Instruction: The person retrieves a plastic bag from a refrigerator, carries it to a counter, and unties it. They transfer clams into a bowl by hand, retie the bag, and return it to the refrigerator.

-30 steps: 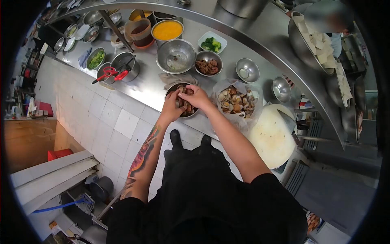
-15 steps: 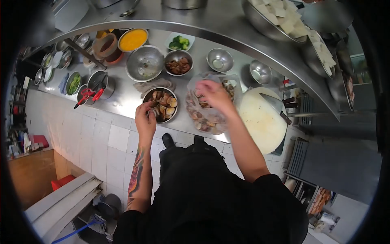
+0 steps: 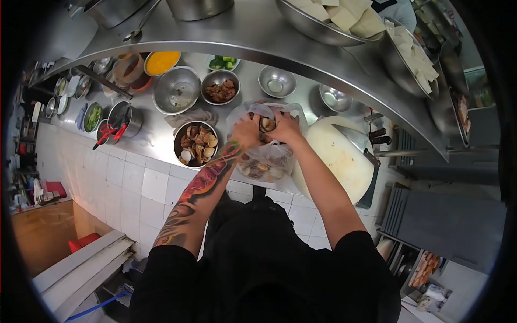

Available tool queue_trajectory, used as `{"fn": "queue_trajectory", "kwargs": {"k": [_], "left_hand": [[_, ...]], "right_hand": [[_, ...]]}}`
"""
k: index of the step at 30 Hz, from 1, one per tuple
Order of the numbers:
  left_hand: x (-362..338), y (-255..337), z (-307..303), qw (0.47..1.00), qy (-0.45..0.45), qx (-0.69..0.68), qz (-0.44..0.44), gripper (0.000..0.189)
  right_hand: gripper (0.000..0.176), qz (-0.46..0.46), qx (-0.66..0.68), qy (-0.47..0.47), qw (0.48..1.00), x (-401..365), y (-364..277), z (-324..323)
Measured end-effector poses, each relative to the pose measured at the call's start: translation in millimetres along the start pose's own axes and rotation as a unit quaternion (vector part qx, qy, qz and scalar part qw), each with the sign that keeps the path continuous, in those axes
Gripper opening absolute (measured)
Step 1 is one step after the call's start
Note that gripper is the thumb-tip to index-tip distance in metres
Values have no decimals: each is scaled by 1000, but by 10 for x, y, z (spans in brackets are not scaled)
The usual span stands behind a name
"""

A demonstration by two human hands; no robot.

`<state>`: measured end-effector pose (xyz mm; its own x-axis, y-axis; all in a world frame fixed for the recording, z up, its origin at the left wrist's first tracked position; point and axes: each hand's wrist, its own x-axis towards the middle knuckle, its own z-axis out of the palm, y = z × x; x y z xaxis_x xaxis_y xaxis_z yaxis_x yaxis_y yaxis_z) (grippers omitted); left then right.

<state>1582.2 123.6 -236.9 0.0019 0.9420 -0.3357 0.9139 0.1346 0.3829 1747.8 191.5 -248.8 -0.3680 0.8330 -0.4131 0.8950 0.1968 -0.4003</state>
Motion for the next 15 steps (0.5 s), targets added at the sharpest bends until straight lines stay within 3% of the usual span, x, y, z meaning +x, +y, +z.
{"fn": "queue_trajectory", "kwargs": {"k": [1, 3, 4, 8, 10, 11, 13, 14, 15], "left_hand": [[-5, -10, -47, 1000, 12, -15, 18, 114], [-102, -14, 13, 998, 56, -24, 24, 109], [-143, -22, 61, 995, 94, -33, 32, 105], [-80, -93, 119, 995, 85, -54, 19, 94], [-61, -137, 125, 968, 197, -116, 107, 82], [-33, -144, 137, 967, 201, -115, 108, 82], [-50, -96, 209, 945, 232, -200, 115, 68], [-34, -76, 232, 932, 259, -230, 109, 57], [-33, -46, 188, 931, 260, -231, 109, 57]], "right_hand": [[122, 0, 1, 0, 1000, -65, -31, 18], [97, -46, -2, 91, 995, -174, -113, 19], [91, -46, -9, 90, 995, -201, -137, 34], [93, -39, -47, 55, 997, -50, -157, 123], [81, -25, 37, 93, 995, -21, -167, 96], [81, -27, 35, 96, 994, 24, -144, 63], [59, -104, 187, 105, 971, -21, -139, -13], [40, -107, 204, 145, 962, -67, -153, -13], [40, -107, 203, 146, 962, -58, -143, -30]]}}
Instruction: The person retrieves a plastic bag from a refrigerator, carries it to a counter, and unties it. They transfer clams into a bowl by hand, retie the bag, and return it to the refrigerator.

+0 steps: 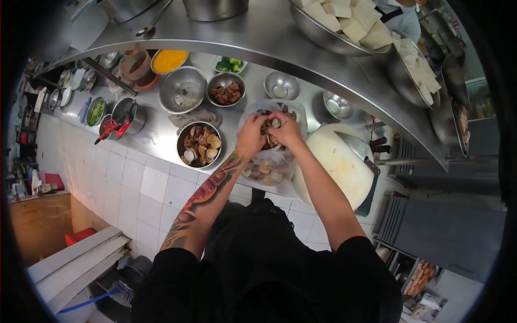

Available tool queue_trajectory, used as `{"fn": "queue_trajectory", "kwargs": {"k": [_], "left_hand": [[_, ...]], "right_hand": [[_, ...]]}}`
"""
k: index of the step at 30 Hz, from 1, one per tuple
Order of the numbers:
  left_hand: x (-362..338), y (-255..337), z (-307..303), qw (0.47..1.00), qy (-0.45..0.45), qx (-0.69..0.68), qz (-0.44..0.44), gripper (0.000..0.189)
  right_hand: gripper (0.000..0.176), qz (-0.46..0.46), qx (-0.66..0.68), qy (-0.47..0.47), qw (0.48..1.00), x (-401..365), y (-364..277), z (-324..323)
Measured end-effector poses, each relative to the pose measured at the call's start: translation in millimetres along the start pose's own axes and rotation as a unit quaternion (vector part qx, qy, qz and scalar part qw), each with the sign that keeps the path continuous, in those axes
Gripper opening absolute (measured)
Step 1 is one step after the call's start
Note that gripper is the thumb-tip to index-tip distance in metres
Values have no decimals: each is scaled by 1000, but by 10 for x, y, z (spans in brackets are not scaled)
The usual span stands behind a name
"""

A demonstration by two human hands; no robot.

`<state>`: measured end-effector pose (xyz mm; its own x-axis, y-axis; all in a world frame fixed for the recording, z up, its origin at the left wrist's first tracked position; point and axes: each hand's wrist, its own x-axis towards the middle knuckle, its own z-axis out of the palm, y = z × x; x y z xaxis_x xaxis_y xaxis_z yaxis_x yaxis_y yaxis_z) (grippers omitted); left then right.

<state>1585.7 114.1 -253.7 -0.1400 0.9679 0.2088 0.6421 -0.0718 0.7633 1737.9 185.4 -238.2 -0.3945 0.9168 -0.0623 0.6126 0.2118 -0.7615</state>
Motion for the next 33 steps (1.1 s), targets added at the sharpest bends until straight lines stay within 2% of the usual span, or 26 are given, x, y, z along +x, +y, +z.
{"fn": "queue_trajectory", "kwargs": {"k": [2, 4, 6, 8, 10, 12, 14, 16, 19, 21, 22, 23, 24, 25, 26, 28, 29, 32, 33], "left_hand": [[45, 69, -45, 996, 50, -51, 60, 49], [108, 129, -45, 995, 48, -84, 40, 44], [207, 185, -23, 992, 54, -113, 23, 39], [244, 203, 42, 989, 60, -133, 17, 36], [273, 326, -17, 987, 61, -147, -12, 35], [315, 442, -111, 984, 55, -164, -35, 35], [363, 489, -165, 982, 99, -161, -7, 34], [383, 387, -143, 986, 91, -137, 6, 33], [357, 204, -45, 985, 77, -153, -26, 32], [268, 29, -87, 979, 71, -184, -54, 31], [242, -96, 16, 979, 68, -186, -53, 31], [226, -223, 112, 937, 51, -322, -126, 32], [212, -319, 157, 872, 34, -447, -196, 33], [187, -184, -37, 920, 26, -349, -177, 28], [161, -78, -136, 921, 29, -345, -181, 28], [112, 88, -310, 827, 20, -515, -223, 32], [56, 167, -465, 809, 22, -532, -247, 33], [-117, 183, -1002, 795, 46, -551, -251, 33], [-199, 193, -1266, 811, 57, -528, -246, 33]], "right_hand": [[36, -16, 103, -7, 995, 13, 34, -85], [31, -47, 106, -4, 993, 45, 35, -227], [28, -17, 190, -44, 981, 157, 101, -351], [27, -11, 159, -41, 986, 193, 80, -468], [27, 7, 207, -40, 977, 183, -39, -558], [25, 22, 180, -44, 983, 253, -130, -604], [25, 18, 120, -33, 992, 267, -357, -694], [26, 23, 99, -29, 994, 336, -210, -576], [24, -21, 58, -19, 998, 306, -112, -539], [21, 123, 220, -19, 968, 229, -90, -535], [21, 126, 219, -16, 967, 191, -89, -538], [20, 155, 236, -12, 959, 168, -97, -537], [20, 182, 254, -10, 950, 153, -112, -532], [20, 183, 256, -13, 949, 130, -108, -535], [20, 175, 291, -16, 941, 106, -106, -551], [21, 163, 328, -30, 930, 83, -216, -515], [21, 155, 343, -24, 926, 76, -300, -498], [20, 157, 377, -32, 912, -16, -844, -440], [19, 128, 385, -55, 912, -30, -963, -351]]}}
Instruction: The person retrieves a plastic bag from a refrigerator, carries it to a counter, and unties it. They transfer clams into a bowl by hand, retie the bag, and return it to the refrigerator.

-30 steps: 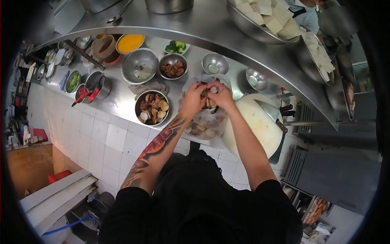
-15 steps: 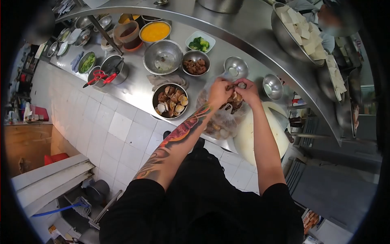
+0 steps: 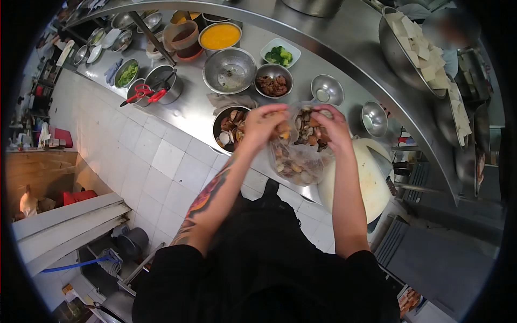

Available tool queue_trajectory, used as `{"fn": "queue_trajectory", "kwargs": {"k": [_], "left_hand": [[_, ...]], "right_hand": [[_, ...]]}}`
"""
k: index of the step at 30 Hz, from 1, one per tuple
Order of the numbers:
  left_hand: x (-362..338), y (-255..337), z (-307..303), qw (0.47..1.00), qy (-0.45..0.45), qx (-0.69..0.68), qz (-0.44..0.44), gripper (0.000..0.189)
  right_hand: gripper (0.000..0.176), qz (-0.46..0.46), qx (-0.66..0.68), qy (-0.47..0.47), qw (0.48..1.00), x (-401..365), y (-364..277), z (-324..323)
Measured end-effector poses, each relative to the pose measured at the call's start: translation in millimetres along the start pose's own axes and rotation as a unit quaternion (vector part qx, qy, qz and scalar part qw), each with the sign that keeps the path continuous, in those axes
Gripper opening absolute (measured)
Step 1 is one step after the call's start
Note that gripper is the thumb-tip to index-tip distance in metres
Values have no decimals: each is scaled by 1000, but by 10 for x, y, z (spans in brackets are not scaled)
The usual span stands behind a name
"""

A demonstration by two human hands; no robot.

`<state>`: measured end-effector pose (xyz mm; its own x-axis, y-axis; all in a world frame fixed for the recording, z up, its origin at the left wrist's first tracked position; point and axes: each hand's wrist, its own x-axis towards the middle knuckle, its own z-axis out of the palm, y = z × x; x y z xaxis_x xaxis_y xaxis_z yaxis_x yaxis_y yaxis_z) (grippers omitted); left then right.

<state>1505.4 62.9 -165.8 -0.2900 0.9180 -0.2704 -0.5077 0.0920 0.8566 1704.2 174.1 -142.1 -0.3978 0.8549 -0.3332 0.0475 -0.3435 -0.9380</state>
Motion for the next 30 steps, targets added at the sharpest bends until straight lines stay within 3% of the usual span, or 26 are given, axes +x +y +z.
{"fn": "queue_trajectory", "kwargs": {"k": [1, 2, 5, 7, 10, 11, 13, 17, 19, 20, 22, 23, 24, 28, 30], "left_hand": [[-79, 129, -167, 1000, 19, 23, 5, 31], [-36, 81, -411, 972, 48, 164, 165, 28], [-249, 360, -814, 914, 133, 289, 252, 26], [-337, 367, -916, 893, 196, 301, 272, 22], [17, -347, -1382, 858, 243, 342, 298, 20], [-12, -406, -1370, 877, 235, 346, 236, 21], [-29, -399, -1304, 844, 241, 377, 297, 29], [-33, -466, -1337, 837, 244, 409, 269, 41], [15, -447, -1448, 879, 187, 368, 238, 48], [6, -432, -1527, 920, 153, 317, 172, 55], [-102, -144, -1473, 945, 122, 280, 121, 58], [-166, 3, -1455, 964, 92, 241, 71, 61], [-197, 102, -1522, 951, 62, 302, 31, 66], [-273, 123, -1487, 949, 47, 311, 40, 66], [-274, -71, -1441, 929, 27, 334, 155, 64]], "right_hand": [[19, -18, 2, -32, 999, -33, -18, 164], [18, 5, -5, -47, 999, -96, -83, 389], [17, 57, -41, -108, 992, -195, -49, 1051], [15, -16, -76, -129, 989, -169, 211, 1466], [22, -256, -281, 8, 925, 46, 952, 1940], [22, -255, -283, 3, 925, 50, 1074, 2006], [22, -273, -300, 83, 910, 26, 1170, 2094], [22, -349, -309, 101, 879, 35, 1212, 2092], [22, -362, -300, 104, 876, 34, 1158, 2099], [21, -354, -299, 104, 880, 28, 1129, 2090], [21, -346, -298, 103, 884, 7, 1027, 2070], [20, -294, -269, 100, 912, 7, 964, 2041], [21, -242, -238, 96, 936, 16, 913, 2031], [23, -263, -120, 65, 955, 36, 859, 2118], [21, -301, -176, 52, 936, 8, 983, 2201]]}}
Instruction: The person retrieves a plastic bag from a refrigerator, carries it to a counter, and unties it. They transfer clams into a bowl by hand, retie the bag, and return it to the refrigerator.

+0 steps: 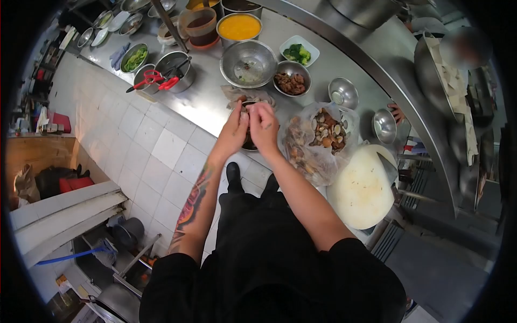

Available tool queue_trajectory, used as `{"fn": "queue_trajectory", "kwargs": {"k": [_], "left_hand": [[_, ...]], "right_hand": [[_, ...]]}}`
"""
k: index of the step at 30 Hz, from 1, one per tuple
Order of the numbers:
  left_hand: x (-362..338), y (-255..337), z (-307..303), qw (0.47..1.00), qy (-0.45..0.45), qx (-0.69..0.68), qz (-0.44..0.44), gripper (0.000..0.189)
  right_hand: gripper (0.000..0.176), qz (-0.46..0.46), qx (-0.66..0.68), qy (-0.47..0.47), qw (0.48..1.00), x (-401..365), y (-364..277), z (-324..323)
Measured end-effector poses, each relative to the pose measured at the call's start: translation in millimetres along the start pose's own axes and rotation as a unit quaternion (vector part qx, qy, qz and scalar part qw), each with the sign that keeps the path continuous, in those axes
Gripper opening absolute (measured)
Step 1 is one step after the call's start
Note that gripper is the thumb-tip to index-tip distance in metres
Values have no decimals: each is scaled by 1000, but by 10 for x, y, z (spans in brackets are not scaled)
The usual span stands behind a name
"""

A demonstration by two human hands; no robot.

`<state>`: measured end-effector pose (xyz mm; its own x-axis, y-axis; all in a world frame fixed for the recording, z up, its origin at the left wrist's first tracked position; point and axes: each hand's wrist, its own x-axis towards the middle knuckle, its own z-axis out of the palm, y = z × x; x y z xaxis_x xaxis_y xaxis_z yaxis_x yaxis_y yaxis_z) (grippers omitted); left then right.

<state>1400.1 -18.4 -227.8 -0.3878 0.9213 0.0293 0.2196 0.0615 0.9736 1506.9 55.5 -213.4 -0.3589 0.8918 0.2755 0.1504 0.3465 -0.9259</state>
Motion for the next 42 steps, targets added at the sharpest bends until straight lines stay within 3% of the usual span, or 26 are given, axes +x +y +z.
{"fn": "queue_trajectory", "kwargs": {"k": [1, 2, 3, 5, 7, 9, 10, 12, 13, 15, 17, 19, 20, 24, 26, 27, 29, 32, 33, 36, 38, 40, 42], "left_hand": [[-87, 26, 106, 996, 56, 75, 4, 59], [-156, 46, 168, 989, 86, 116, 41, 56], [-210, 85, 192, 978, 115, 157, 76, 53], [-309, 89, 214, 973, 138, 166, 84, 48], [-300, 49, 202, 967, 160, 173, 92, 43], [-196, -66, 51, 963, 224, 134, 72, 33], [-32, -233, -41, 961, 254, 98, 43, 28], [362, -406, -341, 980, 175, -11, -93, 29], [571, -474, -455, 978, 117, -44, -166, 30], [949, -701, -510, 981, 70, -41, -177, 30], [1184, -875, -512, 982, 21, -36, -186, 30], [1271, -921, -470, 978, -103, 73, -167, 28], [1285, -945, -449, 977, -96, 79, -175, 23], [1155, -1157, -488, 991, -73, 9, -114, 19], [923, -1023, -584, 990, 14, -77, -120, 18], [805, -921, -605, 990, 13, -76, -119, 18], [538, -727, -642, 991, 103, -31, -75, 18], [268, -552, -530, 997, 78, -3, 27, 18], [207, -378, -526, 994, 50, 74, 61, 17], [124, -434, -442, 996, 53, 56, 50, 19], [107, -494, -366, 984, 91, -142, -60, 31], [112, -447, -293, 985, 76, -144, -51, 38], [125, -348, -170, 988, 54, -142, -22, 50]], "right_hand": [[21, -37, -7, 5, 999, -19, 4, 36], [22, 32, 75, 5, 997, -60, 4, 37], [22, 31, 76, 5, 997, -19, 26, 31], [22, 1, 73, 70, 995, 24, 134, -104], [23, 3, 80, 62, 995, 246, 344, -327], [23, 76, -60, 0, 995, 501, 515, -522], [23, 75, -61, 2, 995, 624, 548, -560], [24, 181, -171, -208, 946, 833, 591, -579], [24, 182, -173, -208, 945, 903, 674, -538], [26, 126, -240, -302, 914, 1003, 885, -433], [26, 130, -265, -319, 900, 1085, 950, -346], [27, 137, -290, -336, 885, 1109, 1009, -284], [25, 133, -302, -337, 882, 1106, 1038, -267], [14, 146, -311, -327, 880, 1104, 1155, -304], [12, 133, -303, -298, 895, 1050, 1207, -333], [11, 120, -294, -268, 910, 1029, 1213, -354], [11, 98, -281, -215, 930, 1016, 1103, -414], [11, 69, -214, -130, 966, 928, 840, -625], [11, 61, -159, -94, 981, 885, 727, -712], [13, 127, -160, -117, 972, 661, 279, -927], [18, 143, -128, -102, 976, 391, 206, -900], [24, 159, -95, -88, 979, 112, 272, -759], [41, 11, -120, -9, 993, -141, 494, -532]]}}
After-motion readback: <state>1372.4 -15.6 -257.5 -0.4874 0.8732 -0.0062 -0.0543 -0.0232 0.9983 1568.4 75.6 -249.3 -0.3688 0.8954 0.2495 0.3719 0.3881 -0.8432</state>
